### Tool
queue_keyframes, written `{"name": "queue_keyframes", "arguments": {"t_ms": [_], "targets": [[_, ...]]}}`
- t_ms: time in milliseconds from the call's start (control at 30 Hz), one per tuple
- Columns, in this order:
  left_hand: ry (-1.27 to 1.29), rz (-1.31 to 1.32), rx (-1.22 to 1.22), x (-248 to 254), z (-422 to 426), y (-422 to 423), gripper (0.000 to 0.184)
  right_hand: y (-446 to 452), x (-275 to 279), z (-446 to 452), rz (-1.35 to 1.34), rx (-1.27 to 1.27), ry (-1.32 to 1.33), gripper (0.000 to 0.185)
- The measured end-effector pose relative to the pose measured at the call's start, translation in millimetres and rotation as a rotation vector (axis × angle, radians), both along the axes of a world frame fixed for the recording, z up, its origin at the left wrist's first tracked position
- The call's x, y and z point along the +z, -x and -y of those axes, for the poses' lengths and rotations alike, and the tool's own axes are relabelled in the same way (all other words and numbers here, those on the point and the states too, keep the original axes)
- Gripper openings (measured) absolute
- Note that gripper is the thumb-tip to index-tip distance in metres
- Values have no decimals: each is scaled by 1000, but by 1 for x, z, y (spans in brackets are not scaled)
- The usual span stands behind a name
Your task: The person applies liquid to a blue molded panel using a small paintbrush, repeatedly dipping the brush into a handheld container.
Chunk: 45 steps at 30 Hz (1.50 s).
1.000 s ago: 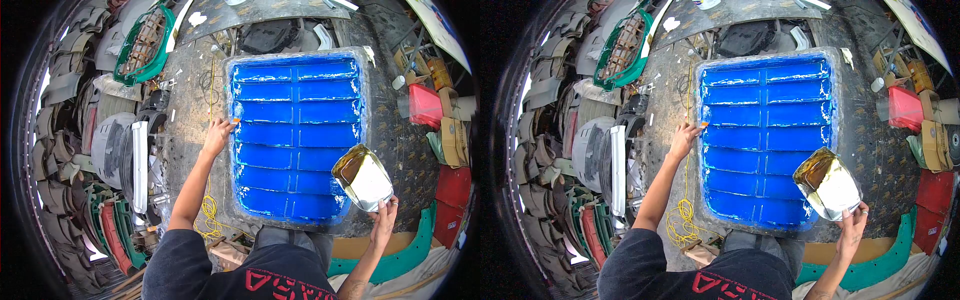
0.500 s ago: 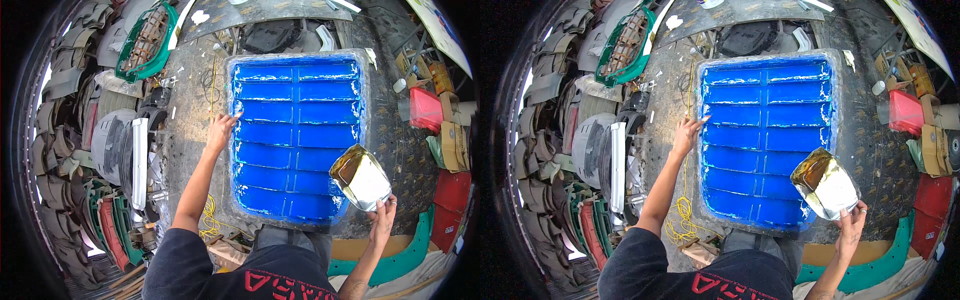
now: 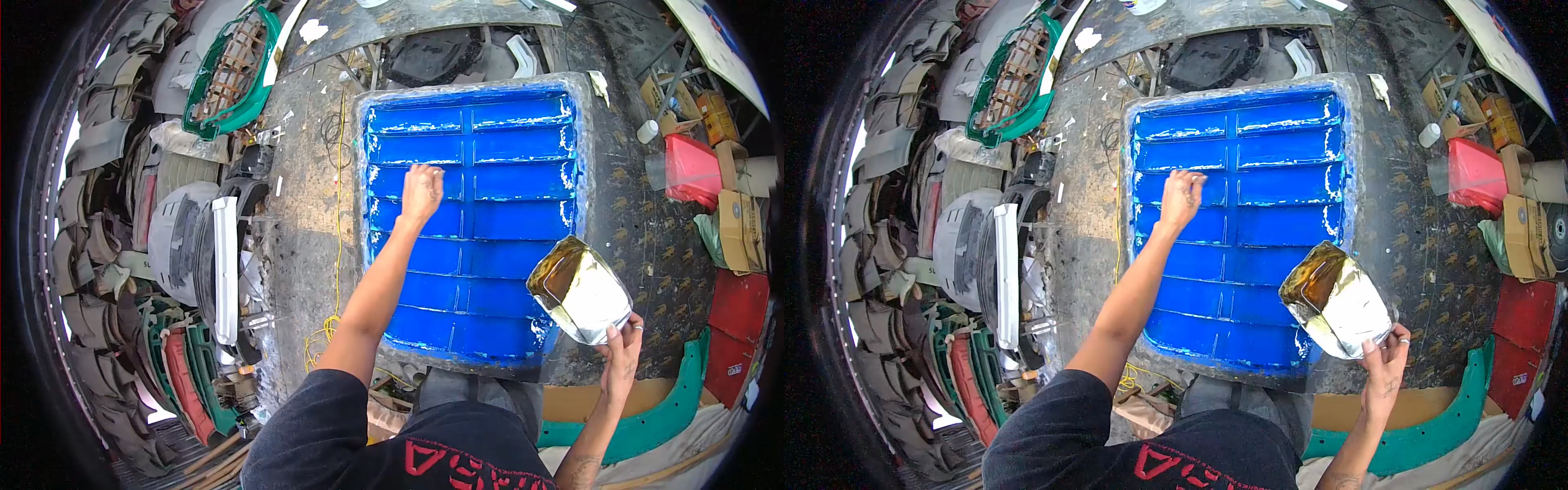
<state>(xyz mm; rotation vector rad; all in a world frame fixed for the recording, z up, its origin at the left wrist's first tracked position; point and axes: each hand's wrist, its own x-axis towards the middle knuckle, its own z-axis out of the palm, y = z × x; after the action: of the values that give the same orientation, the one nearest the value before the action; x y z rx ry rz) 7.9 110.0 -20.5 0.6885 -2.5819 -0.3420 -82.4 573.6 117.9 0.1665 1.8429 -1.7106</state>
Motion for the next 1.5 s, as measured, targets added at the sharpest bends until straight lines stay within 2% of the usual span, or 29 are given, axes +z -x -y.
{"name": "queue_keyframes", "arguments": {"t_ms": [67, 100, 167, 200, 233, 267, 367, 433, 467, 567, 633, 700, 733, 867, 900, 967, 1000, 1133, 1267, 1300, 1367, 1400, 1433, 1500], "targets": [[-170, -66, -12, 14, -10, 12, 19, 4, -6, -3, -17, 19, 4, 60], [-168, -64, -11, 12, -5, 12, 19, 6, -8, -5, -37, 38, 6, 59], [-588, -78, 259, -6, 19, 0, 20, 12, -8, -3, -38, 47, 8, 58], [-497, -120, 277, -27, 40, -13, 20, 15, -7, -1, -42, 52, 6, 56], [-437, -57, 307, -26, 52, -26, 20, 19, -7, 1, -43, 56, 9, 56], [-402, -113, 334, -29, 62, -38, 21, 23, -8, 5, -48, 89, 4, 55], [-183, -35, 394, -4, 64, -51, 21, 35, -14, 19, -75, 143, -4, 48], [-337, -32, 469, 33, 45, -42, 22, 44, -13, 43, -52, 165, 88, 55], [-448, -213, 329, 37, 42, -42, 23, 49, -22, 55, -91, 195, 108, 56], [-699, -264, 224, 95, 7, -29, 18, 55, -28, 104, -181, 247, 137, 58], [-771, -249, 146, 131, -21, -18, 19, 55, -30, 139, -181, 256, 127, 59], [-875, -233, 27, 147, -38, -12, 18, 52, -29, 170, -158, 252, 47, 65], [-816, -195, -6, 139, -41, -8, 16, 51, -39, 183, -223, 276, -54, 73], [-393, -145, -232, 93, -37, 0, 11, 34, -45, 225, -254, 254, -112, 75], [-387, -51, -178, 95, -36, -1, 10, 30, -45, 232, -259, 256, -113, 75], [-677, -114, 7, 85, -24, -14, 13, 27, -47, 242, -244, 238, -94, 74], [-865, -232, 29, 79, -11, -20, 15, 25, -47, 246, -243, 223, -111, 74], [-985, -313, 210, 60, 48, -41, 17, 22, -63, 250, -190, 155, -102, 71], [-857, -186, 282, -11, 78, -39, 17, 21, -60, 238, -123, 119, -42, 66], [-646, -86, 278, -16, 78, -40, 18, 21, -59, 232, -73, 110, -19, 66], [-436, -51, 340, -35, 92, -53, 19, 19, -45, 216, 21, 99, 14, 66], [-428, -100, 352, 13, 75, -52, 20, 19, -43, 203, 6, 81, 55, 65], [-327, -121, 305, 26, 77, -57, 17, 19, -41, 189, -8, 63, 98, 64], [-7, 14, 250, 8, 103, -77, 17, 21, -31, 165, 3, 35, 101, 63]]}}
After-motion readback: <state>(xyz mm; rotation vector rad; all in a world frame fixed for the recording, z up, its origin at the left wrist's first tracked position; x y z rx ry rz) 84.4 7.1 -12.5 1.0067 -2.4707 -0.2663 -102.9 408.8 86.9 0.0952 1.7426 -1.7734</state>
